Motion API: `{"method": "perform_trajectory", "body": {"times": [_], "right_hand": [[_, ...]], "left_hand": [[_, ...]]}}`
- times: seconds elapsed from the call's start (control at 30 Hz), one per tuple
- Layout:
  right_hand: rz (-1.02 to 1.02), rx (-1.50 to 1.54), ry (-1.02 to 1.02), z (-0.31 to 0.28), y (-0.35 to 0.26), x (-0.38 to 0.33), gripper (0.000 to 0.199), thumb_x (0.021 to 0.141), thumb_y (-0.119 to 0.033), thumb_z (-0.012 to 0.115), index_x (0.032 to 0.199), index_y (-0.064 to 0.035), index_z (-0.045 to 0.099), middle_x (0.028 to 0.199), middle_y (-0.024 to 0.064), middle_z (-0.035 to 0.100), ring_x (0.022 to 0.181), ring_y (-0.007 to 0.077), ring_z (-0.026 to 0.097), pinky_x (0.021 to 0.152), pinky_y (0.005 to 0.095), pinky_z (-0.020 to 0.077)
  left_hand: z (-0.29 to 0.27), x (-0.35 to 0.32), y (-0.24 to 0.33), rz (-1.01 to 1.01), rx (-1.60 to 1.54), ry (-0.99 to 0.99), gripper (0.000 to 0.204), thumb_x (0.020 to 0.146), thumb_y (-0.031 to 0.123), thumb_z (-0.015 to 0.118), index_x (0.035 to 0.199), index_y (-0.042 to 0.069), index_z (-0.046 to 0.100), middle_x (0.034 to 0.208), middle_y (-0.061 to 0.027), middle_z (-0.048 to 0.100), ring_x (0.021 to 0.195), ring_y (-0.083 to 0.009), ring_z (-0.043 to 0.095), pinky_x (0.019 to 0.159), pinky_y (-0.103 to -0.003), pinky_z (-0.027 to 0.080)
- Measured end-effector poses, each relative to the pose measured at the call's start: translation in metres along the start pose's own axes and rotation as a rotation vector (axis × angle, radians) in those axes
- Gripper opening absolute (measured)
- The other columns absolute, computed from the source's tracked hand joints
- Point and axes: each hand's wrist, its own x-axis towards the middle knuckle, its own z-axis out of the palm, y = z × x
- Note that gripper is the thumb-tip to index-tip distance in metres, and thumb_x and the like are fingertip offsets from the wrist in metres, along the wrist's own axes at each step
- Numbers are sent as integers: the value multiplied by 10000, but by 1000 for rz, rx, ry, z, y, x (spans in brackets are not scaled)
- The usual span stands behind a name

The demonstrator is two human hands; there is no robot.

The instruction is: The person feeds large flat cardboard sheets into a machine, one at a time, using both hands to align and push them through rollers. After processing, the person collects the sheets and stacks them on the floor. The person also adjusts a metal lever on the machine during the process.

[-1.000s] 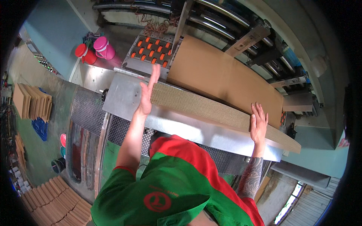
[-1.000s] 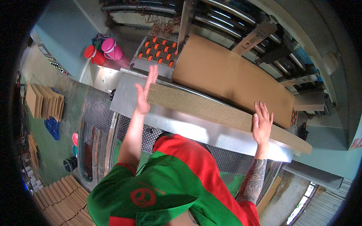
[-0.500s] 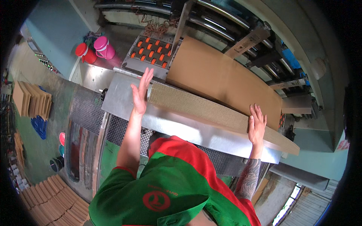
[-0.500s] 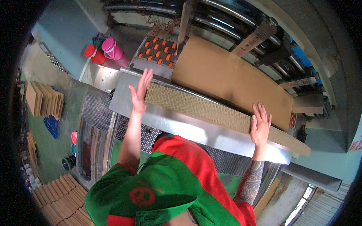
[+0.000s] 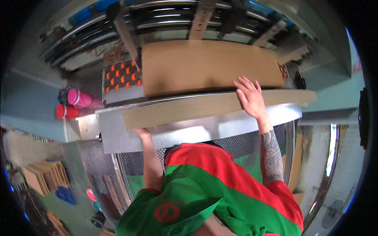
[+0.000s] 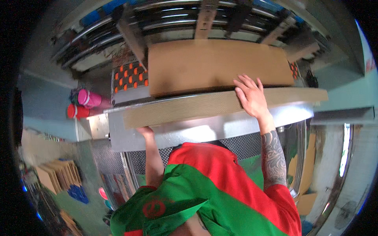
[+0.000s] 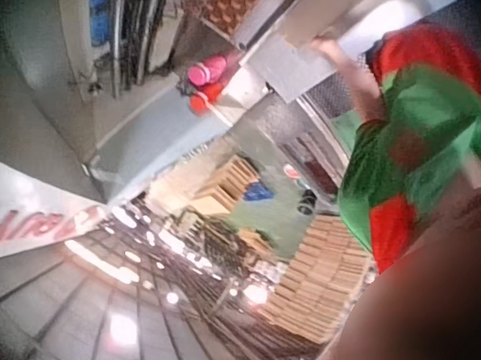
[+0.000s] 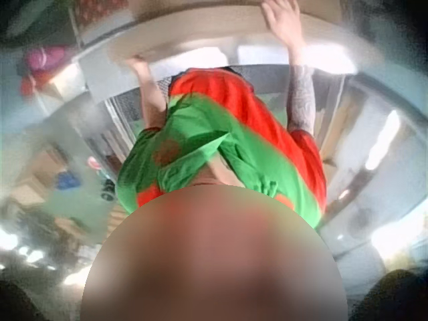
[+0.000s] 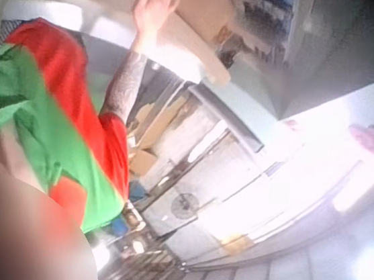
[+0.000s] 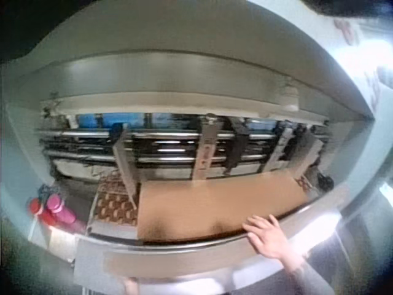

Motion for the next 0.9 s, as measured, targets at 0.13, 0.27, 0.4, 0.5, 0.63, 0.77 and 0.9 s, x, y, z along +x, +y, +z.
{"method": "perform_trajectory", "body": {"times": [0.13, 0.27, 0.4, 0.5, 0.63, 0.77, 0.9], "right_hand": [[20, 40, 2, -1, 3, -2, 445, 1115, -373, 483, 1436, -123, 665, 1549, 117, 597, 1525, 290, 462, 1294, 599, 213], [48, 145, 8, -12, 8, -8, 422, 1103, -355, 515, 1424, -129, 671, 1488, 114, 645, 1482, 282, 517, 1292, 594, 229], [174, 197, 571, -27, 49, -46, 350, 1062, -233, 573, 1360, -79, 674, 1375, 135, 688, 1377, 309, 588, 1257, 563, 301], [545, 242, 1121, -10, 133, -93, 356, 1050, -150, 535, 1362, -11, 639, 1346, 183, 674, 1306, 347, 605, 1172, 443, 423], [1154, 438, 1367, 98, 278, -138, 426, 1093, -227, 535, 1406, 61, 555, 1362, 220, 618, 1303, 322, 593, 1156, 420, 434], [1762, 1352, 1012, 244, 350, -177, 671, 1086, -578, 492, 1476, -35, 556, 1447, 152, 633, 1326, 326, 589, 1136, 484, 461], [1277, 2172, 958, 326, 356, -176, 841, 1057, -715, 417, 1599, -73, 454, 1600, 153, 508, 1382, 360, 537, 1171, 497, 436]], "left_hand": [[-10, 20, -4, -1, -47, -41, 646, 1093, 481, 485, 1563, 39, 501, 1533, -141, 579, 1337, -294, 593, 1137, -477, 472], [-24, 32, 3, 44, 84, -52, 715, 1073, 544, 439, 1546, 13, 508, 1527, -185, 578, 1318, -348, 617, 1093, -537, 515], [-15, 8, 40, 199, -21, -252, 755, 1065, 583, 401, 1532, 1, 520, 1525, -191, 578, 1361, -384, 591, 1137, -545, 490], [8, -20, 76, 218, -34, -192, 767, 1076, 564, 359, 1587, 6, 482, 1575, -185, 560, 1408, -368, 570, 1204, -490, 442], [46, -57, 110, 334, -6, -49, 778, 1055, 595, 396, 1554, 11, 517, 1540, -190, 587, 1371, -367, 598, 1168, -499, 479], [79, -90, 142, 324, 102, -43, 760, 1050, 593, 422, 1544, 26, 529, 1525, -194, 595, 1351, -361, 607, 1144, -506, 499], [90, -103, 164, 254, 80, -136, 797, 1046, 652, 369, 1569, 64, 492, 1575, -165, 548, 1418, -385, 555, 1183, -567, 457]]}}
